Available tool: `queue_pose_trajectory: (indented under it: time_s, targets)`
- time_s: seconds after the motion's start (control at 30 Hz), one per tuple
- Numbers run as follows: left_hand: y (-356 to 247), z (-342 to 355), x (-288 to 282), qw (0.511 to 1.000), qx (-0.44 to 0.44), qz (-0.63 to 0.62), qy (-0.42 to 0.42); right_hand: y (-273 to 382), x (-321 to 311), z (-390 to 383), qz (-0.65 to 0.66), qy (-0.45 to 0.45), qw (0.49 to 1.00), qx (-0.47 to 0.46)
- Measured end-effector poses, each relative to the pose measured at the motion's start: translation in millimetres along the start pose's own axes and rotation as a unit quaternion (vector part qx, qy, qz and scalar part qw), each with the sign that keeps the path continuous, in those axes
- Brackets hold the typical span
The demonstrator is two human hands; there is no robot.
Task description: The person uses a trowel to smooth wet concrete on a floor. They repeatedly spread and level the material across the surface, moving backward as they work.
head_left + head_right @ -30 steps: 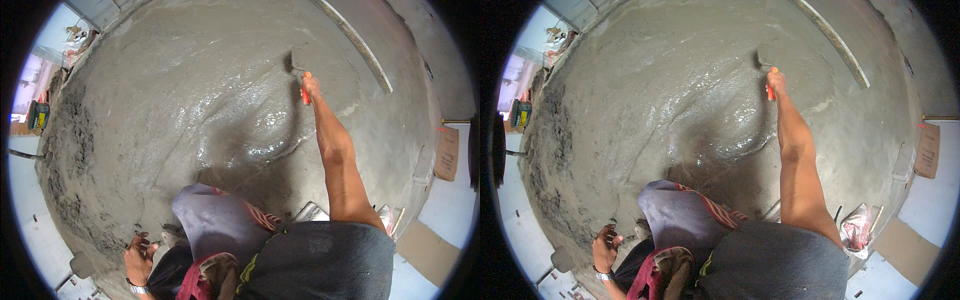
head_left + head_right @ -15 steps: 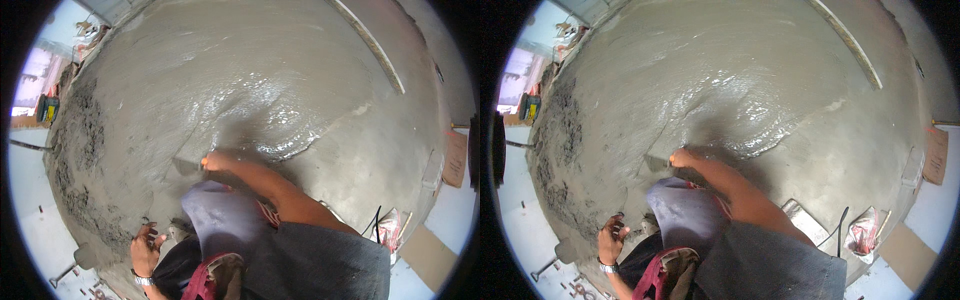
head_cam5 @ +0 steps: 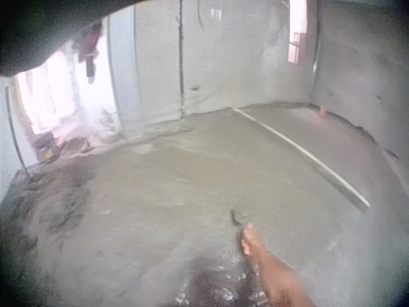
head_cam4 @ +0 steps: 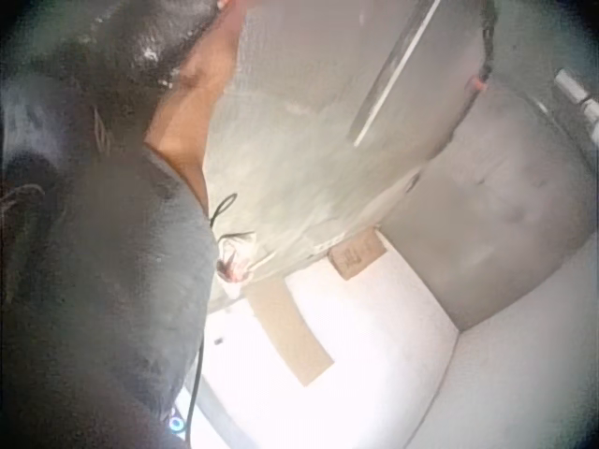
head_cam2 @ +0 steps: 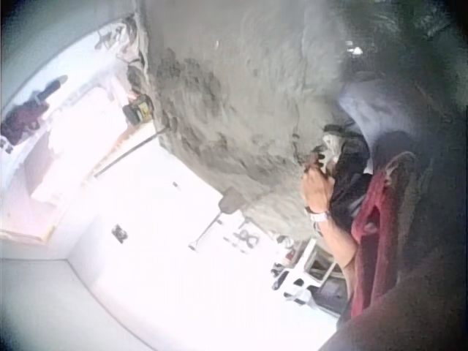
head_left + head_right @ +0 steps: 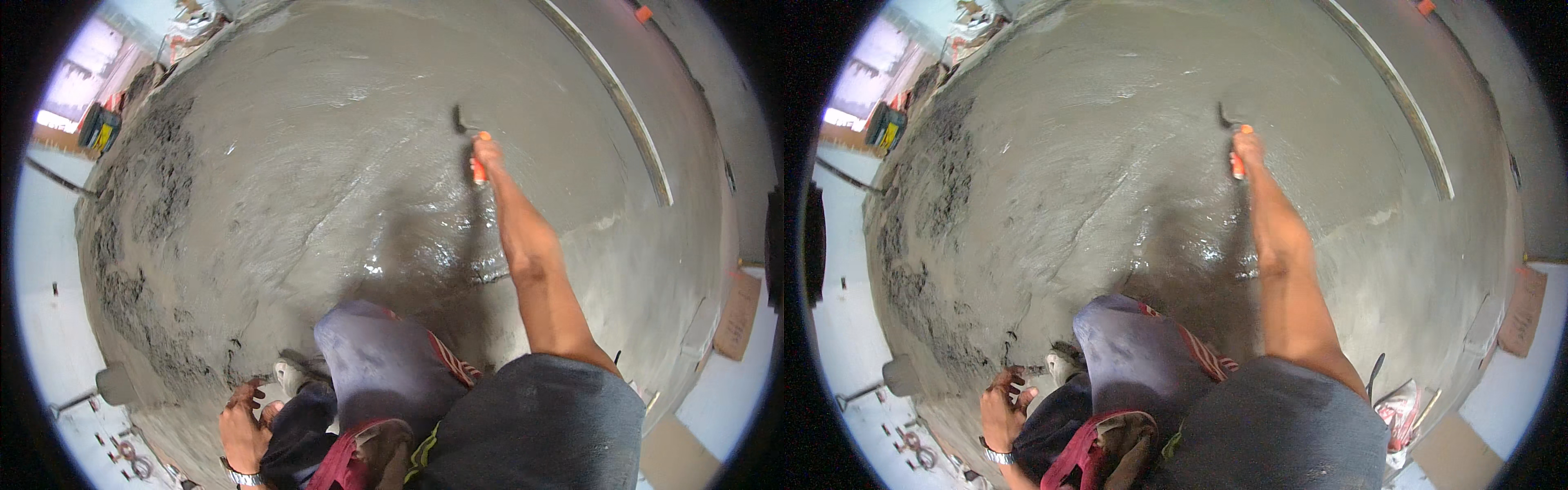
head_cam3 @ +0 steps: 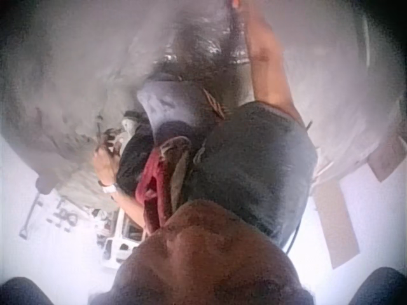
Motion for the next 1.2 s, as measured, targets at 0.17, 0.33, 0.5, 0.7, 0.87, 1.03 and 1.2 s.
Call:
queue_pose_trajectory:
  time_s: [0.17,0.33,0.5,0.7,0.87,1.03,1.2]
  targets:
    - [7.5,-13.3,-13.6,0.999,-0.021,-0.026,-0.023,39.1,84.2,-71.8,-0.071,0.225,0.965,-0.116]
    - [0.6,-12.9,-22.9,0.999,0.005,-0.023,-0.030,7.3,261.6,-240.2,-0.040,0.488,0.858,-0.156]
    - [0.9,-34.4,-37.4,0.998,-0.003,-0.044,-0.043,-54.2,380.6,-438.3,-0.109,0.765,0.635,-0.002]
    - [18.5,-38.7,-29.5,0.998,-0.050,-0.037,-0.006,-75.4,439.7,-451.4,-0.053,0.673,0.734,0.079]
    - [31.4,-41.3,-26.0,0.999,-0.024,-0.017,-0.026,-17.7,431.7,-348.7,0.096,0.533,0.834,0.109]
    - [17.4,-35.8,-31.8,0.999,-0.028,-0.009,-0.014,54.0,325.1,-142.7,0.338,0.366,0.860,0.112]
    - [2.5,-41.9,-40.3,0.998,0.019,-0.053,-0.021,104.4,187.2,-53.5,0.202,0.240,0.949,0.030]
Point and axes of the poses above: each hand's wrist, its own z-axis towards the middle knuckle, its own x-axis out of the palm, y = z × x, the point moved 6 cm from there along z, towards the middle knuckle, and after that the axes turned 9 degrees about -x, right-handed, at the moved point
